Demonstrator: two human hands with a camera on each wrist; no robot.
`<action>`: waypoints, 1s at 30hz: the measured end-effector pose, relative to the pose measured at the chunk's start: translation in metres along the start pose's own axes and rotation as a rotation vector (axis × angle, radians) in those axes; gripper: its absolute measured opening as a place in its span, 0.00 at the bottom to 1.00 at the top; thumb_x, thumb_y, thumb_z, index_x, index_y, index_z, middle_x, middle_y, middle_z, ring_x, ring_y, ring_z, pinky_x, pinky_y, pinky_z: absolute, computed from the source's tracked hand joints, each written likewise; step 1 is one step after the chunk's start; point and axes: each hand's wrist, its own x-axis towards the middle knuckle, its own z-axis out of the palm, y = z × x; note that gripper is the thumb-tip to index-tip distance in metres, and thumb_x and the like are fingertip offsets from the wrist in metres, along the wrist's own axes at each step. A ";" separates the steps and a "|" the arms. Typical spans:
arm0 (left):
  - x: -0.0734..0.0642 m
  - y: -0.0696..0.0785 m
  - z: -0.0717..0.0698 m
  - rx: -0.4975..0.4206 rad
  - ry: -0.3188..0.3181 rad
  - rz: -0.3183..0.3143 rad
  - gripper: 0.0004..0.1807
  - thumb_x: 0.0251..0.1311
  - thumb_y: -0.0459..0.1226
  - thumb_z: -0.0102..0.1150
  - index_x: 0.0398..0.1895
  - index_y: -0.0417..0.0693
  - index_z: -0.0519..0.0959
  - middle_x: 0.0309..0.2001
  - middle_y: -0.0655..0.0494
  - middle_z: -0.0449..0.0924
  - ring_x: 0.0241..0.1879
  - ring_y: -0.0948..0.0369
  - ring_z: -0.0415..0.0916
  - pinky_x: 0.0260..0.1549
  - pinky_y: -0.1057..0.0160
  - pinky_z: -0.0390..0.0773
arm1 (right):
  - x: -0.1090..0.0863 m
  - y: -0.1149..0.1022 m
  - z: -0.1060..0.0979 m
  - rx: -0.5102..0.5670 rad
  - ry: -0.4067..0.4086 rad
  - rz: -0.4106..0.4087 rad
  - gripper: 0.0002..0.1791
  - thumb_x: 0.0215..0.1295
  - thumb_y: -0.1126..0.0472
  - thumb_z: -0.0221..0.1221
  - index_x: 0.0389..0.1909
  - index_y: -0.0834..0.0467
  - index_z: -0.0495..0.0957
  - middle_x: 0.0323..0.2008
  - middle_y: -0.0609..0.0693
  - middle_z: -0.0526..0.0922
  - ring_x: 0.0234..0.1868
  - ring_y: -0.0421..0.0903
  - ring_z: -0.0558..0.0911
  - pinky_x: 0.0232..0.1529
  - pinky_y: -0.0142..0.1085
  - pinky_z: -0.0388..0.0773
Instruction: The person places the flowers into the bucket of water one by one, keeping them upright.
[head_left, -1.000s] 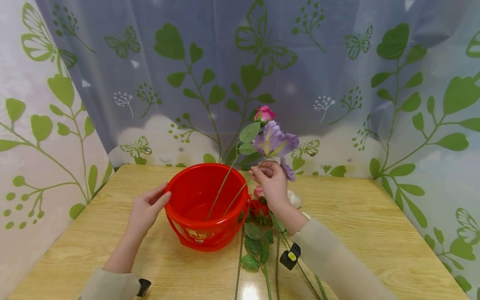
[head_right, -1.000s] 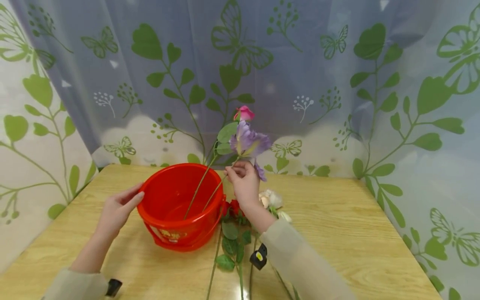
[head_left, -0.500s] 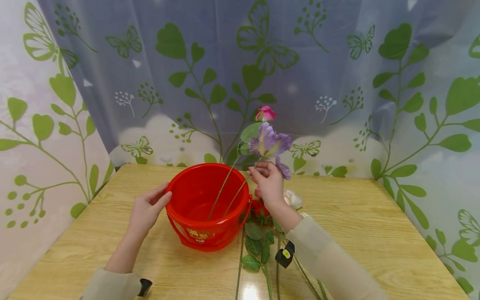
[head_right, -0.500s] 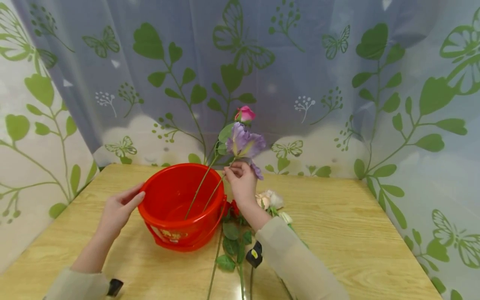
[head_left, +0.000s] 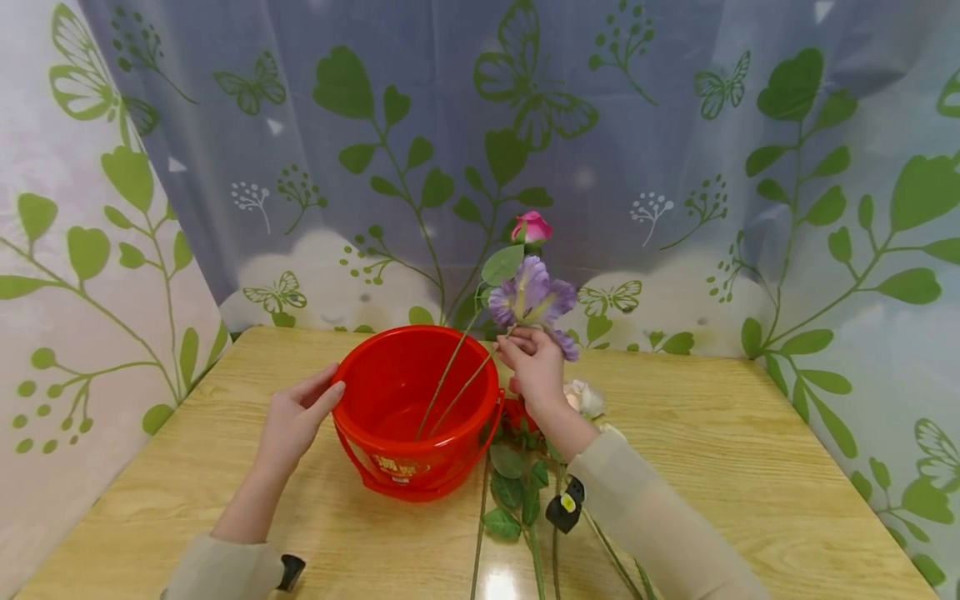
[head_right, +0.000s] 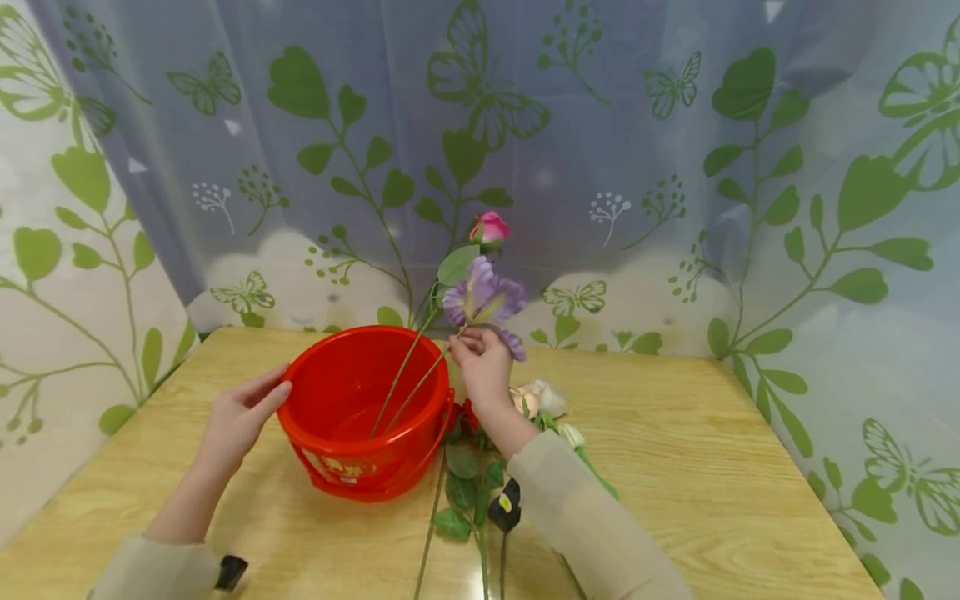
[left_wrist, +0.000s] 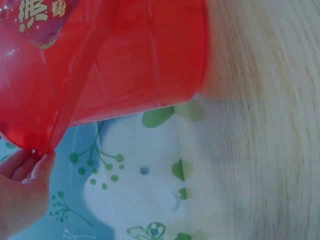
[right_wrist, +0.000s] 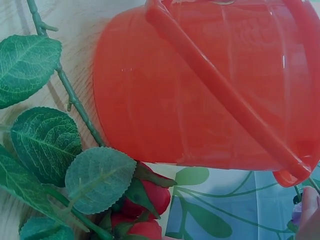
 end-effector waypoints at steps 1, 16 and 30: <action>0.000 0.000 0.000 -0.002 0.000 0.004 0.26 0.58 0.42 0.54 0.56 0.35 0.68 0.53 0.44 0.70 0.51 0.53 0.68 0.38 0.79 0.70 | 0.000 0.000 0.000 0.000 0.000 0.004 0.17 0.60 0.65 0.55 0.49 0.66 0.69 0.40 0.58 0.77 0.42 0.55 0.78 0.07 0.27 0.56; 0.000 -0.001 0.001 -0.029 -0.005 -0.004 0.26 0.58 0.42 0.54 0.57 0.35 0.68 0.54 0.45 0.69 0.52 0.53 0.68 0.39 0.77 0.71 | -0.001 0.007 0.001 -0.058 0.002 0.009 0.15 0.59 0.66 0.56 0.47 0.64 0.73 0.40 0.60 0.79 0.37 0.47 0.81 0.09 0.25 0.58; -0.001 0.000 0.001 -0.043 -0.008 -0.021 0.26 0.58 0.42 0.54 0.57 0.36 0.67 0.55 0.45 0.69 0.52 0.54 0.67 0.40 0.77 0.70 | -0.011 0.014 -0.013 -0.221 -0.085 -0.073 0.16 0.58 0.66 0.56 0.49 0.62 0.74 0.43 0.57 0.78 0.43 0.49 0.77 0.37 0.40 0.77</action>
